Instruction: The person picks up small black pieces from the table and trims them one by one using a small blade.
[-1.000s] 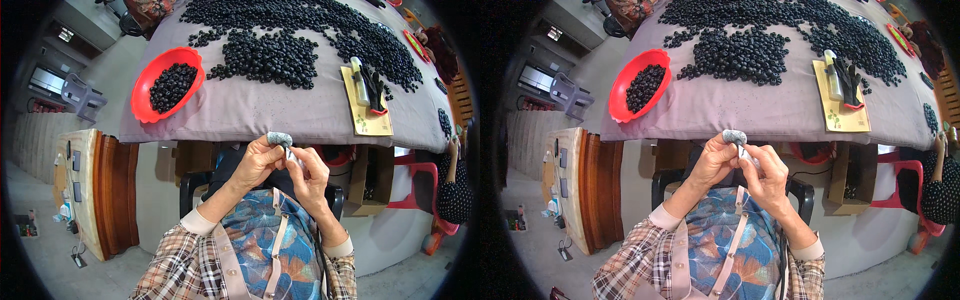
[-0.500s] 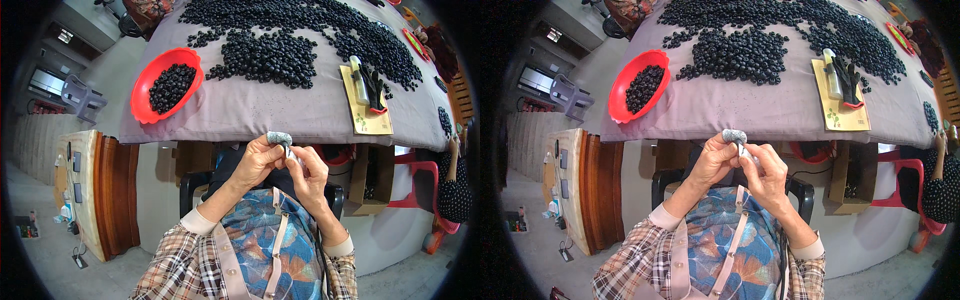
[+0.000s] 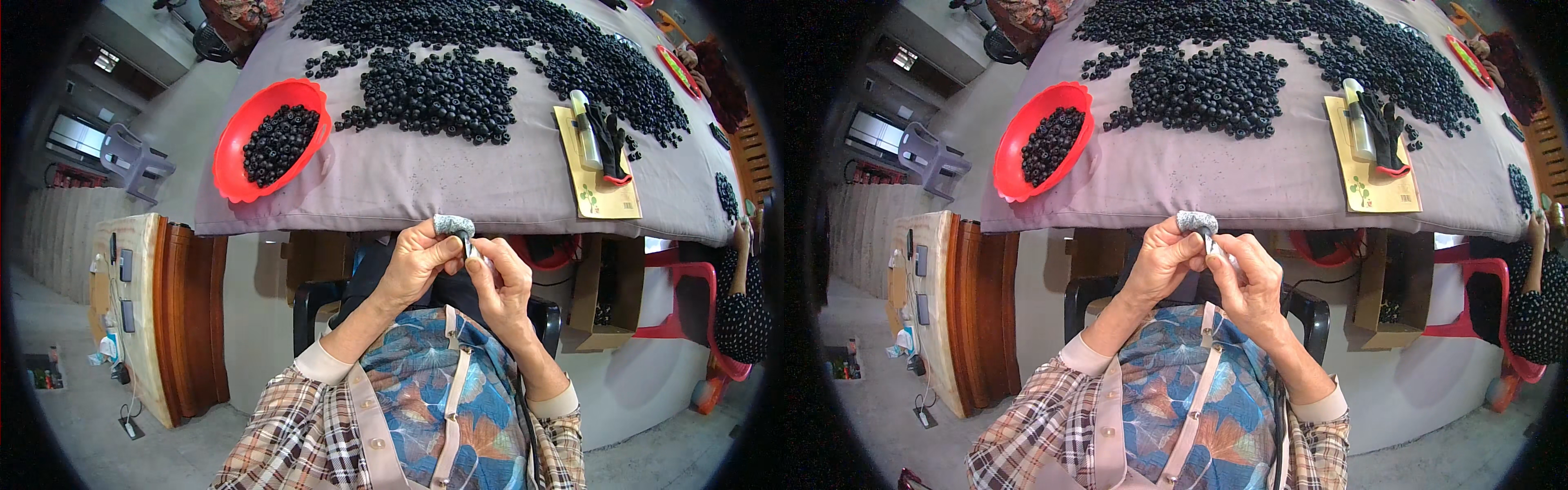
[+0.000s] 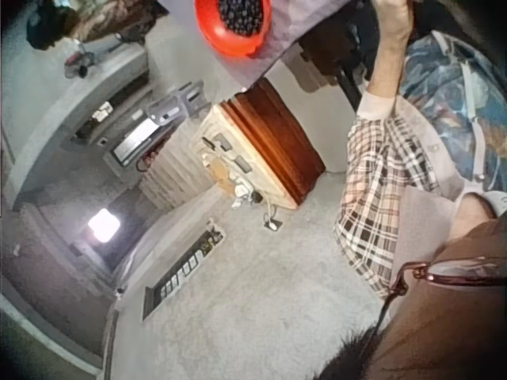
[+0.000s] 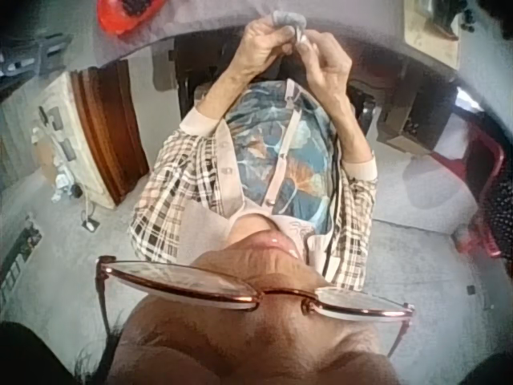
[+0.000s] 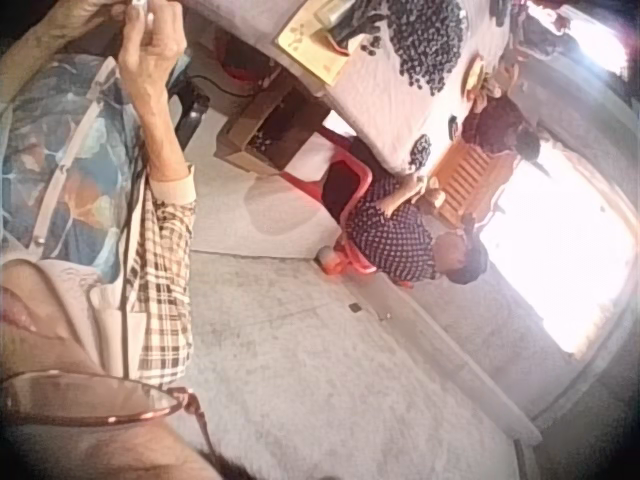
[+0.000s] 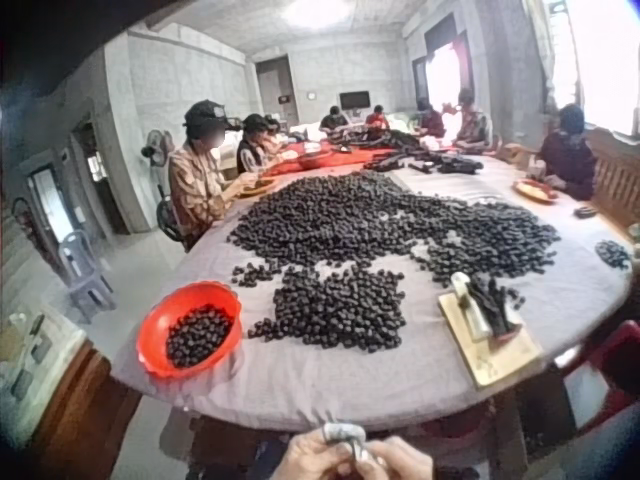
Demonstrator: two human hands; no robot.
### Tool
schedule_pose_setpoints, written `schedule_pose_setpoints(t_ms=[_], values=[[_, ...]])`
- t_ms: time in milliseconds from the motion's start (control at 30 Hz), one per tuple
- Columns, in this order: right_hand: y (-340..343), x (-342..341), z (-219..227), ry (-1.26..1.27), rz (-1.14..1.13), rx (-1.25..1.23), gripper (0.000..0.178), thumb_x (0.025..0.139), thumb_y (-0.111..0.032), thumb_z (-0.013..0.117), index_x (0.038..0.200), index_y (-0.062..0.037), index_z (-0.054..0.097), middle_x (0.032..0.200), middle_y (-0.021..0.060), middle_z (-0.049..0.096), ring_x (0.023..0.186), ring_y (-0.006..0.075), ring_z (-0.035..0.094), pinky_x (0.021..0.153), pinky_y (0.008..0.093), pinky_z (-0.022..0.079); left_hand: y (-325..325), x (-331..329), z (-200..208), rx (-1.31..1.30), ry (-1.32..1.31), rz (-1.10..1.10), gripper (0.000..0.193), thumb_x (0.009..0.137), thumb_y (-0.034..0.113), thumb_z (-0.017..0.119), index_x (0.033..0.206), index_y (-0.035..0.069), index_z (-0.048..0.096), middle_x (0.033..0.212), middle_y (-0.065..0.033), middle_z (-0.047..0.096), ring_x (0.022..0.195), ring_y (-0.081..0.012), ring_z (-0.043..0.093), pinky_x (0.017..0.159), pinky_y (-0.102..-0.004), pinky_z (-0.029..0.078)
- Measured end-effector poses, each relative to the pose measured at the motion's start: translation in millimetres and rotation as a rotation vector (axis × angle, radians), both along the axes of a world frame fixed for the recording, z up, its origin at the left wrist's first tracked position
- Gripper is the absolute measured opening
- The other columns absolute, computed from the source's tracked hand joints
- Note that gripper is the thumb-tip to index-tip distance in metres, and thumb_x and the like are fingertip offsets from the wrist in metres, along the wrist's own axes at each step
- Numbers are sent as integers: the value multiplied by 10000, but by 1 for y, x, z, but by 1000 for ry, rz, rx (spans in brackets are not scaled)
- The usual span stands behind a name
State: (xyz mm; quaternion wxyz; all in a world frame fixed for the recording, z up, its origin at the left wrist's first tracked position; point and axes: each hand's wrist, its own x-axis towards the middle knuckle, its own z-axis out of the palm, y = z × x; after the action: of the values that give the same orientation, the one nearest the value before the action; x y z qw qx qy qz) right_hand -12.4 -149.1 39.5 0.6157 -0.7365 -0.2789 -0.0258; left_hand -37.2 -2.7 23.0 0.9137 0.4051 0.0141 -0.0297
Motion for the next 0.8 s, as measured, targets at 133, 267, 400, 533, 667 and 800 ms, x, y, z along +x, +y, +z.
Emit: schedule_pose_setpoints(t_ms=[133,267,400,533,667,800], values=[[1,-1,1,16,-8,12,167,797,-24,594,958,19,582,717,46,523,526,68,431,440,206,333,0,0,-1,0,-1,-5,166,860,100,567,991,0,579,761,-29,588,611,-68,494,566,-181,423],[1,0,-1,-4,-6,19,155,799,-26,594,947,17,582,707,43,520,525,66,426,443,208,332,0,0,2,-10,17,-2,164,857,97,570,988,-2,579,759,-30,588,605,-68,491,561,-182,420],[1,-1,-1,20,-11,25,143,801,-33,593,936,14,584,695,38,515,525,66,424,446,210,332,0,-1,3,18,11,8,153,855,86,571,977,-5,583,761,-28,590,605,-64,487,559,-180,417],[2,-2,-1,69,13,48,123,807,-44,591,919,7,591,682,31,511,532,63,427,450,208,331,0,-3,4,100,12,35,137,849,78,577,955,-7,597,751,-18,589,596,-55,473,552,-175,404],[2,-2,-1,85,21,59,110,808,-48,592,907,2,595,678,28,512,541,58,431,454,205,331,0,-3,6,141,16,50,127,846,78,581,936,-7,607,741,-11,588,587,-52,461,545,-174,393],[3,-1,0,72,20,63,103,807,-45,593,899,3,595,677,24,511,540,56,428,454,206,329,0,-3,4,144,10,61,125,845,77,582,933,-7,609,747,-12,591,587,-50,456,543,-175,387]])
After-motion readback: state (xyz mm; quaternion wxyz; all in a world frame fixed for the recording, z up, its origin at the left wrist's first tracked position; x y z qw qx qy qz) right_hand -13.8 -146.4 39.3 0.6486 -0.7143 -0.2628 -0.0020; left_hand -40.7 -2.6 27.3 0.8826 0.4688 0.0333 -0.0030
